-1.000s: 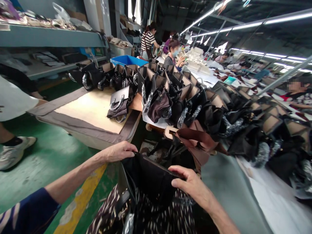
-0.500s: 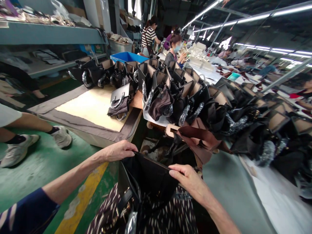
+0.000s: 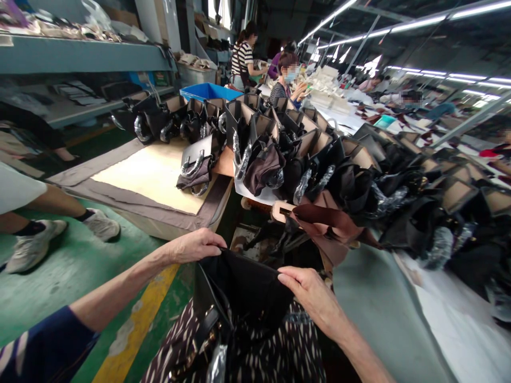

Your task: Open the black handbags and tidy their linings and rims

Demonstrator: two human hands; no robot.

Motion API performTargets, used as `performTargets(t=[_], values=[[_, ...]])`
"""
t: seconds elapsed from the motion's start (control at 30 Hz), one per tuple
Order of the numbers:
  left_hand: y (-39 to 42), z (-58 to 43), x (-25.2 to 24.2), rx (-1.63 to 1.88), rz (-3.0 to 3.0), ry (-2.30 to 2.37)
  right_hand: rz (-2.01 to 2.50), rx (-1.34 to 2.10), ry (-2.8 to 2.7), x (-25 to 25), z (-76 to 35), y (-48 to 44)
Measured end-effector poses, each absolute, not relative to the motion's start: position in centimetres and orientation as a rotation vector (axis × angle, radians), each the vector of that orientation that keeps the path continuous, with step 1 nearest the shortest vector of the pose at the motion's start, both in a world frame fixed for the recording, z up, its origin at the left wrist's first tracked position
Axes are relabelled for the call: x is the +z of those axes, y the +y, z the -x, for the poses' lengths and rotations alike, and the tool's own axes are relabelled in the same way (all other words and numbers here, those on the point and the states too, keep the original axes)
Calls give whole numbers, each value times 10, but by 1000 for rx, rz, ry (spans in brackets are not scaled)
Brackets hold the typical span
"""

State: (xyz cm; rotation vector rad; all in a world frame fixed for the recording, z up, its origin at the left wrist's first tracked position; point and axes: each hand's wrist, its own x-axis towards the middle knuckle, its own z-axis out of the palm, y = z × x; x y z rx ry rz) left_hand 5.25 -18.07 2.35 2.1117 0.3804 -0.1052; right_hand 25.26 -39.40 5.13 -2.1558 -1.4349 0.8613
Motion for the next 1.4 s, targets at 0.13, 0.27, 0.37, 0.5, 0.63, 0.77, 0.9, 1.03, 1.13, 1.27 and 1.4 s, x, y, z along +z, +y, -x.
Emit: performTargets(t=[0.13, 0.27, 0.37, 0.5, 0.63, 0.77, 0.9, 1.03, 1.13, 1.27, 1.4], values=[[-180, -52, 23, -115, -2099, 386, 2192, 702, -1502, 46, -252, -396], [-179, -52, 20, -135, -2092, 380, 2167, 518, -1637, 38, -251, -398], [-178, -52, 16, -140, -2090, 372, 2173, 363, -1757, 32, -249, -401], [-178, -52, 15, -147, -2096, 380, 2179, 291, -1814, 26, -248, -403], [-179, -51, 16, -138, -2101, 386, 2176, 303, -1798, 23, -248, -404], [-179, -50, 17, -135, -2097, 386, 2164, 310, -1698, 22, -247, -403], [-179, -50, 17, -138, -2089, 380, 2171, 367, -1594, 22, -246, -401], [-179, -50, 16, -141, -2088, 376, 2183, 475, -1514, 24, -247, -399], [-180, -50, 18, -147, -2082, 381, 2206, 561, -1457, 30, -247, -396], [-181, -51, 19, -146, -2069, 380, 2258, 690, -1447, 41, -246, -392], [-181, -53, 18, -140, -2060, 405, 2285, 763, -1389, 46, -248, -389]])
